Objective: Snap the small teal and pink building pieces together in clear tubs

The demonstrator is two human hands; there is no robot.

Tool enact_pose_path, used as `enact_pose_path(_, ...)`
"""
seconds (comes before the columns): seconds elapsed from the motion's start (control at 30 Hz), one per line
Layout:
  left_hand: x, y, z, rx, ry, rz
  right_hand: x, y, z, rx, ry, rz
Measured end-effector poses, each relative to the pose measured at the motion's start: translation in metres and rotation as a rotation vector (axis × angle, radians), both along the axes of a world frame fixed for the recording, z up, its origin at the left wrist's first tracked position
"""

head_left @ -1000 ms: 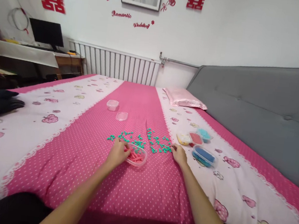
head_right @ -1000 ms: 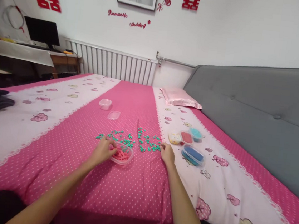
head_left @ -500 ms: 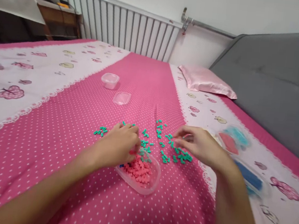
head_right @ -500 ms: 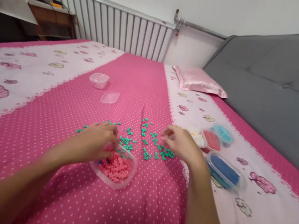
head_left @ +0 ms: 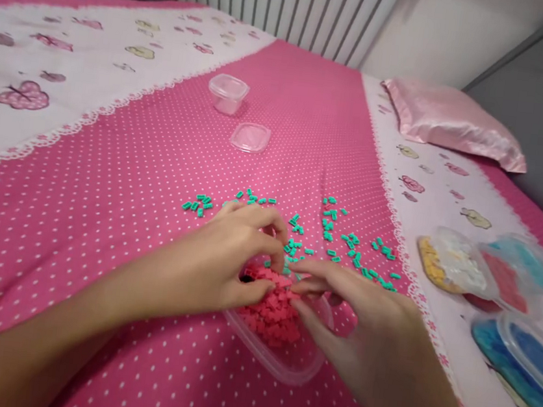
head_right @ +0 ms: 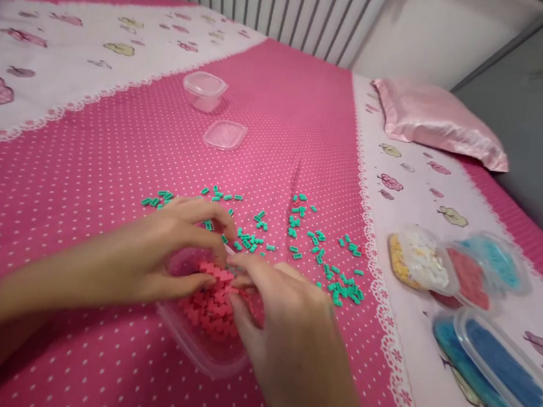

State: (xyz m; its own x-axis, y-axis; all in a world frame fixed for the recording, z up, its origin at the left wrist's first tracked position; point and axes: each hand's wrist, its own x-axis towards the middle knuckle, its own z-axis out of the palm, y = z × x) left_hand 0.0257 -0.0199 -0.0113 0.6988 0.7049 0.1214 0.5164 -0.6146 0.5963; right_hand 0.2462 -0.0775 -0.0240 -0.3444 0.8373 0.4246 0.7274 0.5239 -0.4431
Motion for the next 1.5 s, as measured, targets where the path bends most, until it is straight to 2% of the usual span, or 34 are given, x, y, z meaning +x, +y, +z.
enact_pose_path(0.17, 0.0023, 0.0012, 0.0019, -0.011, -0.016, -0.02, -0.003, 0.0032, 0.0042, 0.06, -0.132, -0.003)
enact_pose_path(0.3, 0.0002, 0.0012, 0.0019, -0.013, -0.026, 0.011, -0.003, 0.0044, 0.0051, 0.063, -0.109, 0.052)
enact_pose_path(0.6, -0.0005, 0.002, 0.0022, -0.04, -0.037, 0.008, -0.0079, 0.0048, 0.0034, 0.087, -0.07, 0.054)
enact_pose_path(0.97, -0.0005, 0.0041, -0.0003, 0.015, -0.028, -0.03, -0.0024, 0.002, 0.0042, 0.005, -0.072, 0.069)
enact_pose_path(1.17, -0.0016, 0.0036, 0.0005, -0.033, -0.023, -0.031, -0.0044, 0.0014, 0.0014, -0.023, -0.083, 0.071)
enact_pose_path(1.5, -0.0005, 0.0057, 0.0016, -0.02, -0.032, -0.079, -0.0052, -0.0014, -0.0013, -0.073, -0.122, 0.067)
